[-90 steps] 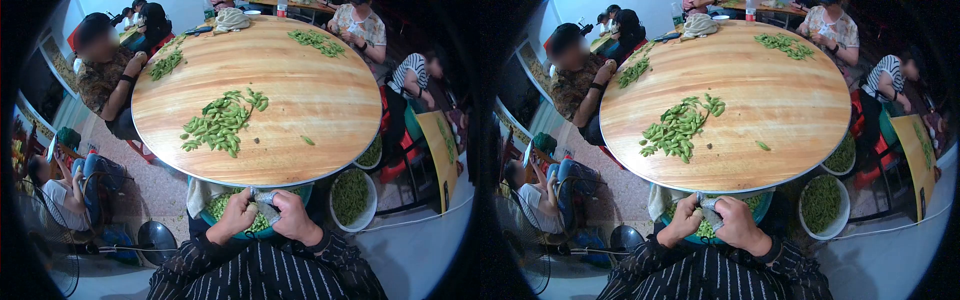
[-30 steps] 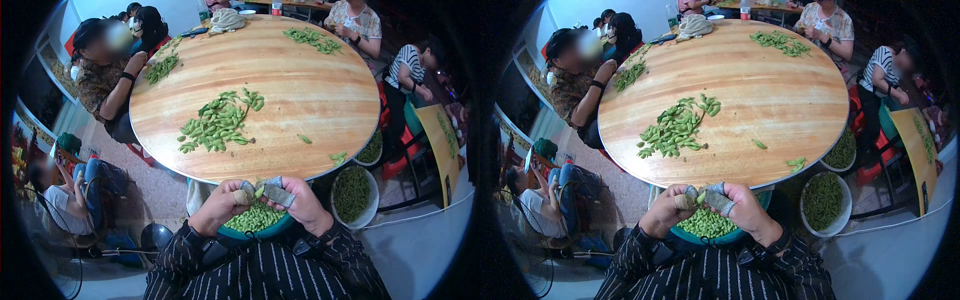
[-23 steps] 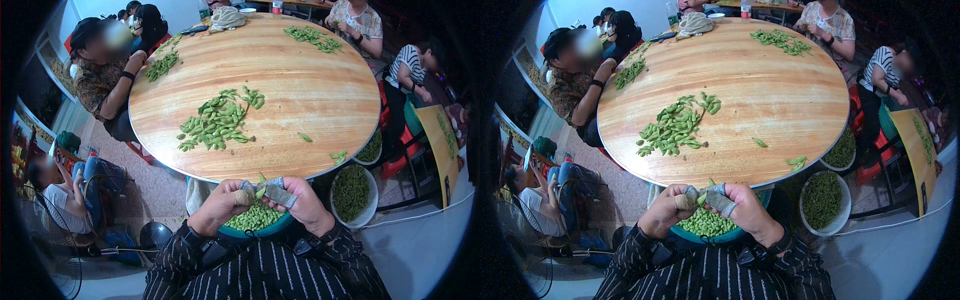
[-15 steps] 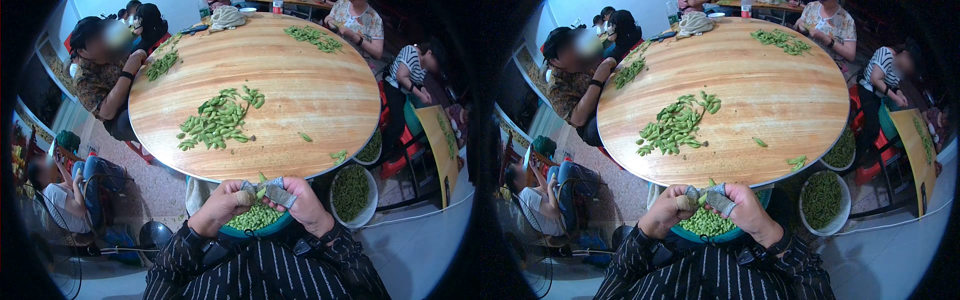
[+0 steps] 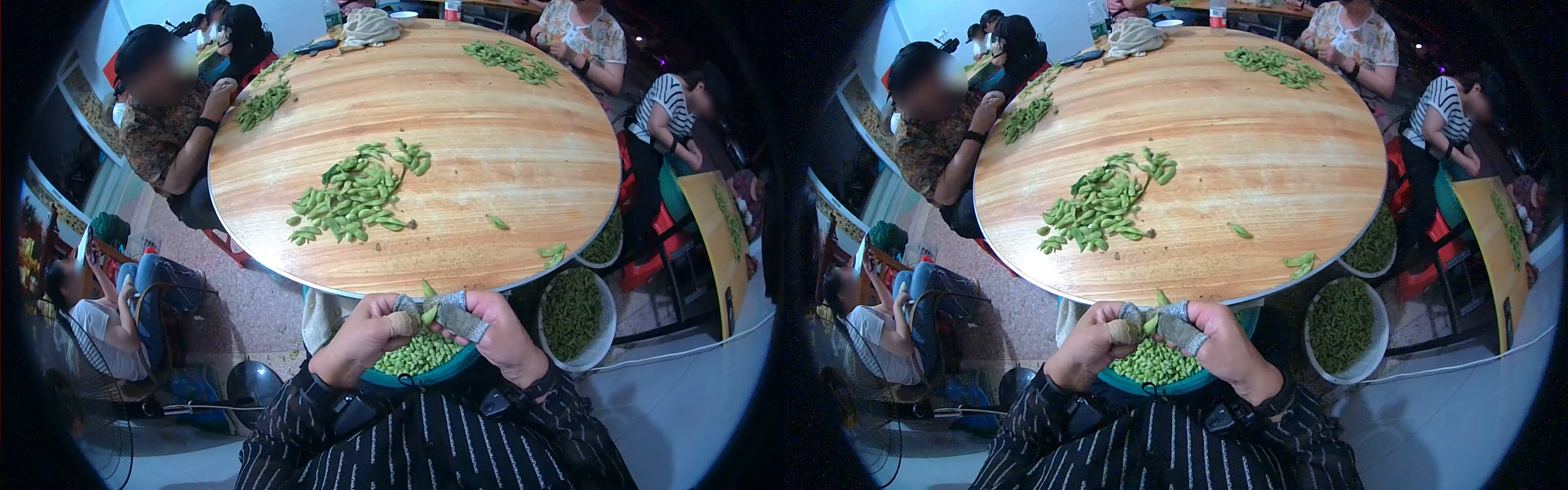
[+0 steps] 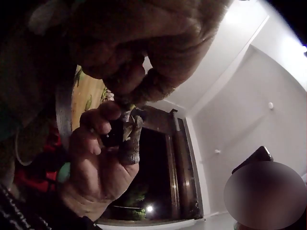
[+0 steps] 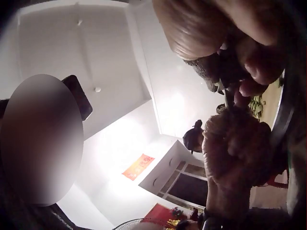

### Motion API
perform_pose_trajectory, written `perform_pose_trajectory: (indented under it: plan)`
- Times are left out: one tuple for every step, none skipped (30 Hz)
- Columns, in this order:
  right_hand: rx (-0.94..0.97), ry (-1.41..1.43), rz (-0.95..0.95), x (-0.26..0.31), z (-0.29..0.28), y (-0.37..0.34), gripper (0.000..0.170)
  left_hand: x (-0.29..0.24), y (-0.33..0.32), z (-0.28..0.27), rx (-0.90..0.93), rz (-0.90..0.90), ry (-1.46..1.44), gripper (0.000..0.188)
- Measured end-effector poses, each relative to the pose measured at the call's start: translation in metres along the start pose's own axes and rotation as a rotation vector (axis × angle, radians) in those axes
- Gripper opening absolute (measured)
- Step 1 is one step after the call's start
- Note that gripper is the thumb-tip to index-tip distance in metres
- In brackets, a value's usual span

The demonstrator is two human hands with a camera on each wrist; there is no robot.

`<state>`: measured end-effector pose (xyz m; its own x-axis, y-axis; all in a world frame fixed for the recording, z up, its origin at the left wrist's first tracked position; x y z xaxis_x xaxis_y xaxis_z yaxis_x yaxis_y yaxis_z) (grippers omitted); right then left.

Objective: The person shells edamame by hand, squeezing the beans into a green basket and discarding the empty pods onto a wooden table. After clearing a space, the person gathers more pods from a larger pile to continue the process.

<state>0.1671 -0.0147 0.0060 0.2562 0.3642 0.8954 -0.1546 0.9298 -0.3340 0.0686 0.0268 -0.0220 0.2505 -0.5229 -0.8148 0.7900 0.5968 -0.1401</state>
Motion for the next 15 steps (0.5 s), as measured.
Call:
perform_pose_trajectory:
  plan:
    - [-0.016,-0.011,0.017,-0.0006,-0.001,-0.0009,0.015,-0.001,0.0002,0.0008,-0.007,0.002,0.019,0.012]
    - [-0.034,-0.022,0.035,-0.0013,-0.0022,-0.0022,0.015,-0.0022,0.0003,0.0023,-0.013,0.004,0.038,0.012]
    - [-0.05,-0.033,0.051,-0.0024,-0.0033,-0.0026,0.015,-0.0028,0.0005,0.0025,-0.02,0.006,0.058,0.012]
    - [-0.051,-0.032,0.036,-0.0017,-0.0031,-0.0024,0.015,-0.0026,0.0005,0.0025,-0.02,0.005,0.066,0.012]
    - [-0.051,-0.032,0.022,-0.0017,-0.0025,-0.002,0.015,-0.0023,0.0003,0.0023,-0.021,0.003,0.074,0.012]
    - [-0.052,-0.031,0.007,-0.0012,-0.0018,-0.0018,0.014,-0.002,-0.0001,0.0021,-0.022,0.002,0.083,0.012]
    - [-0.057,-0.039,0.005,-0.0007,-0.0015,-0.0016,0.014,-0.0021,-0.0003,0.0022,-0.021,0.006,0.08,0.012]
    - [-0.063,-0.047,0.003,0.0001,-0.0012,-0.0018,0.014,-0.0021,-0.0004,0.0023,-0.019,0.009,0.078,0.012]
    - [-0.069,-0.054,0.0,0.0006,-0.0011,-0.0019,0.014,-0.0023,-0.0005,0.0024,-0.017,0.012,0.076,0.012]
    - [-0.076,-0.066,0.002,-0.0002,-0.0017,-0.0014,0.014,-0.0021,-0.0006,0.0031,-0.006,0.008,0.08,0.012]
    - [-0.084,-0.078,0.003,-0.0018,-0.0026,-0.0004,0.014,-0.0023,-0.0008,0.0037,0.005,0.003,0.085,0.012]
    - [-0.091,-0.09,0.004,-0.0031,-0.0033,0.0004,0.014,-0.0025,-0.0009,0.0045,0.017,-0.001,0.089,0.012]
    - [-0.095,-0.082,0.003,-0.0038,-0.0036,0.0007,0.014,-0.0023,-0.0011,0.0052,0.014,-0.012,0.082,0.011]
    - [-0.098,-0.074,0.002,-0.0044,-0.0037,0.0009,0.014,-0.0024,-0.0016,0.0065,0.012,-0.024,0.074,0.011]
    - [-0.103,-0.066,0.002,-0.0054,-0.0042,0.001,0.014,-0.0016,-0.0018,0.0073,0.01,-0.035,0.066,0.011]
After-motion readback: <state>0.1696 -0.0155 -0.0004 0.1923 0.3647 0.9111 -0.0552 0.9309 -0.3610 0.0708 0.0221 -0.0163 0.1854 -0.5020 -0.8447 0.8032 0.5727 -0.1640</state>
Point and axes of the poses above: each hand's wrist, its own y-axis towards the middle knuckle, its own z-axis out of the palm, x = y × z, the point moved 8 cm from there along y, towards the middle knuckle, and after that the axes turned 12 degrees about z, right-handed, at the moved point
